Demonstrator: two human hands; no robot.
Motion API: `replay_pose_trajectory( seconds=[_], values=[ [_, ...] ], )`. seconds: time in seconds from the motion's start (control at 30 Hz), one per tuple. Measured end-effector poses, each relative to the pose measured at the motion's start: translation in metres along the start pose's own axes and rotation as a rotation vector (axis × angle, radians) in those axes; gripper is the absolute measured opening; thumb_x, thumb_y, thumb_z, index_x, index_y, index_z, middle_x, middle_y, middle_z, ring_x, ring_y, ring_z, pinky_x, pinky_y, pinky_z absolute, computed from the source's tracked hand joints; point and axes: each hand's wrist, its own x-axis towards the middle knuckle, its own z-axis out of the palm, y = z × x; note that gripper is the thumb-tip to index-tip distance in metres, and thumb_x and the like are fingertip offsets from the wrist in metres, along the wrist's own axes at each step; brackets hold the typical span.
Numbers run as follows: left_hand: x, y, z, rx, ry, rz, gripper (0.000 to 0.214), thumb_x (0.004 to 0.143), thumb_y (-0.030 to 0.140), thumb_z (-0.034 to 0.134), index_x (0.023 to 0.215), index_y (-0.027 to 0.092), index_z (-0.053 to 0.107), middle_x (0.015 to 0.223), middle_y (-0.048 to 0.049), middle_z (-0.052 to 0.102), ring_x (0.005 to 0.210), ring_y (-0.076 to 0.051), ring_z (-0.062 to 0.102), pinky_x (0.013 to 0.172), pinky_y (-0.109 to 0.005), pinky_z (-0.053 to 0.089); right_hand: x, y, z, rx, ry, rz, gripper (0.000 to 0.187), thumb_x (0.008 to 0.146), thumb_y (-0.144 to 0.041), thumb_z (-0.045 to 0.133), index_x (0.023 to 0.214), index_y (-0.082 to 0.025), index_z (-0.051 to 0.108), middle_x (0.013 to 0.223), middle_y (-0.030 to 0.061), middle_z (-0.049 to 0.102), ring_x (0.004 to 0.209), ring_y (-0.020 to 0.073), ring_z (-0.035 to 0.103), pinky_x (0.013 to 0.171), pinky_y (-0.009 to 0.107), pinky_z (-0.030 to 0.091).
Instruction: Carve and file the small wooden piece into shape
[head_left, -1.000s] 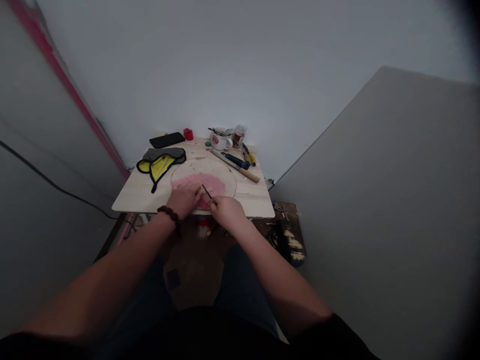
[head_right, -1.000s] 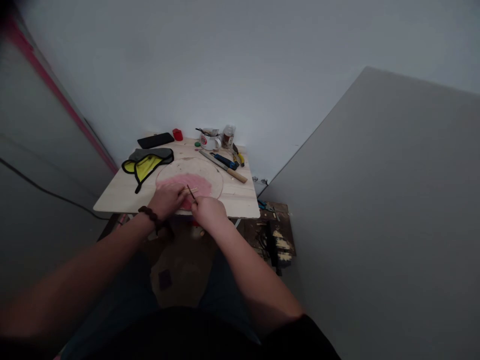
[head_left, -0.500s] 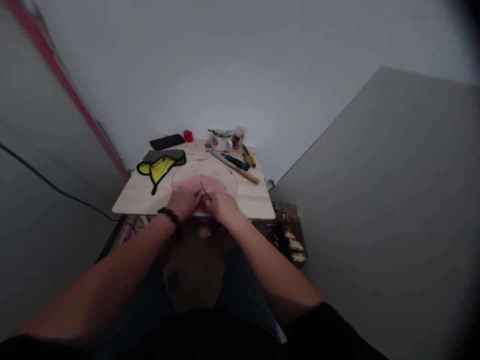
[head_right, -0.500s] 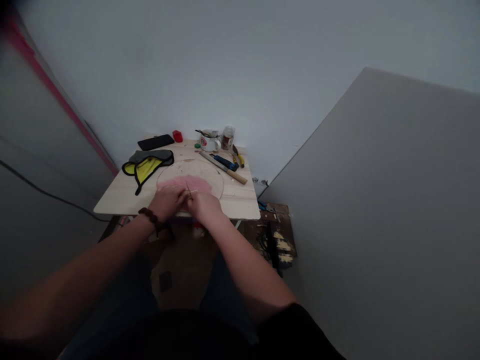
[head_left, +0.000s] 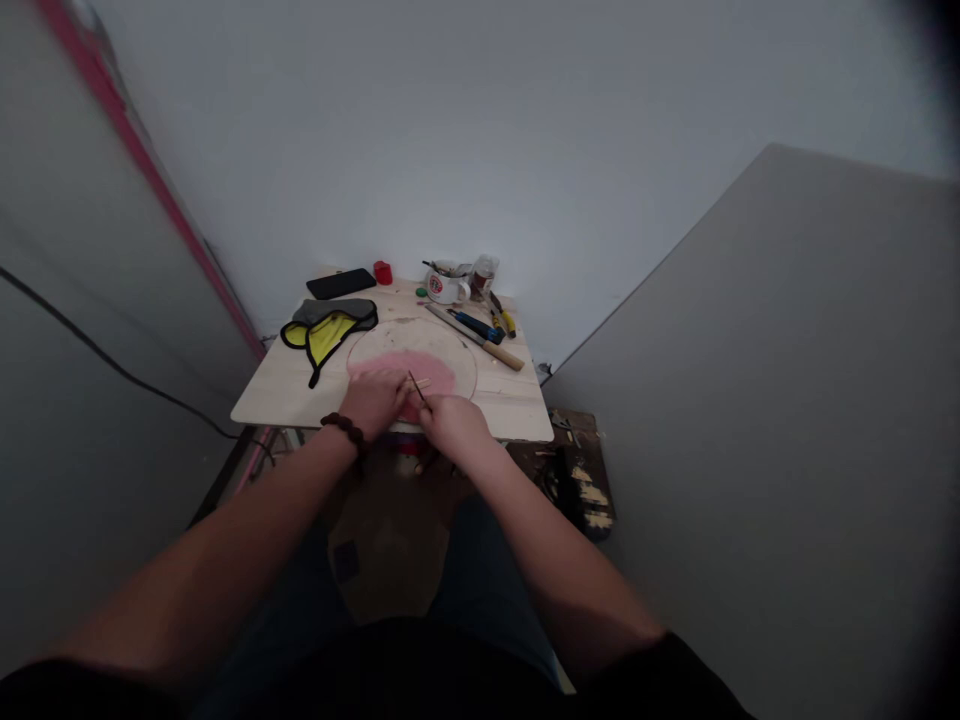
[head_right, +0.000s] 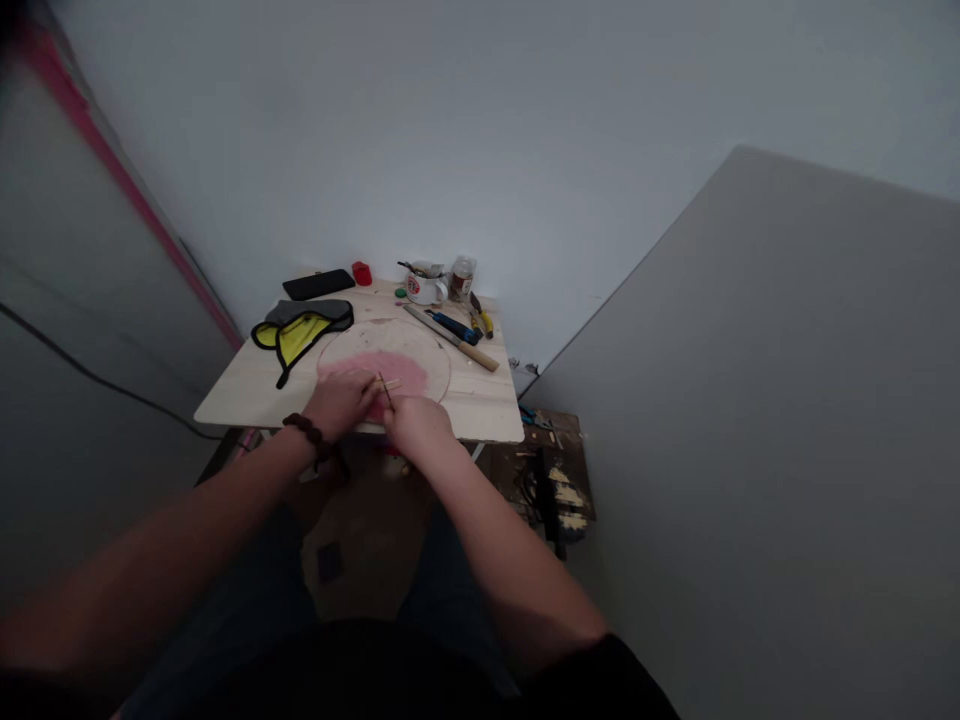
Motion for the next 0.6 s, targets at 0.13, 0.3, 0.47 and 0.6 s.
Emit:
replay_pose_trajectory(
  seconds=[0.13,0.3,0.47,0.6],
  values=[
    [0.000,-0.001,0.001,0.014,0.005,0.018,0.036,0.119,0.041,0.049,0.110,0.022,0.079,0.122,-0.0157,0.085,0.119,-0.035,0.077,0.105,-0.049,0.052,0.002,0.001,0.000,0.011,-0.010,0.016,0.047,0.122,-0.043,0.046,0.136,-0.025,0.086,0.137,0.0143,0.088,0.124,0.0305,0.082,0.103,0.035,0.058],
    [0.000,0.000,0.000,0.029,0.000,-0.015,0.038,0.120,0.042,0.048,0.111,0.022,0.079,0.124,-0.0171,0.085,0.123,-0.037,0.076,0.108,-0.052,0.051,0.015,-0.007,-0.005,0.021,-0.020,0.006,0.046,0.122,-0.044,0.046,0.137,-0.027,0.087,0.140,0.0121,0.087,0.127,0.0300,0.082,0.104,0.035,0.059],
    [0.000,0.003,-0.003,0.013,-0.014,-0.012,0.036,0.119,0.040,0.049,0.113,0.022,0.079,0.125,-0.0178,0.085,0.122,-0.036,0.076,0.108,-0.050,0.051,-0.008,0.004,0.001,-0.019,-0.006,0.011,0.044,0.120,-0.040,0.048,0.132,-0.023,0.087,0.132,0.0161,0.088,0.121,0.0324,0.083,0.104,0.038,0.059],
    [0.000,-0.001,0.000,0.011,-0.003,-0.018,0.036,0.119,0.041,0.049,0.117,0.022,0.079,0.128,-0.0178,0.084,0.125,-0.036,0.075,0.110,-0.049,0.051,0.008,0.000,0.000,-0.009,-0.007,0.005,0.046,0.122,-0.043,0.046,0.138,-0.025,0.085,0.137,0.0140,0.087,0.123,0.0306,0.083,0.102,0.036,0.060]
  ],
)
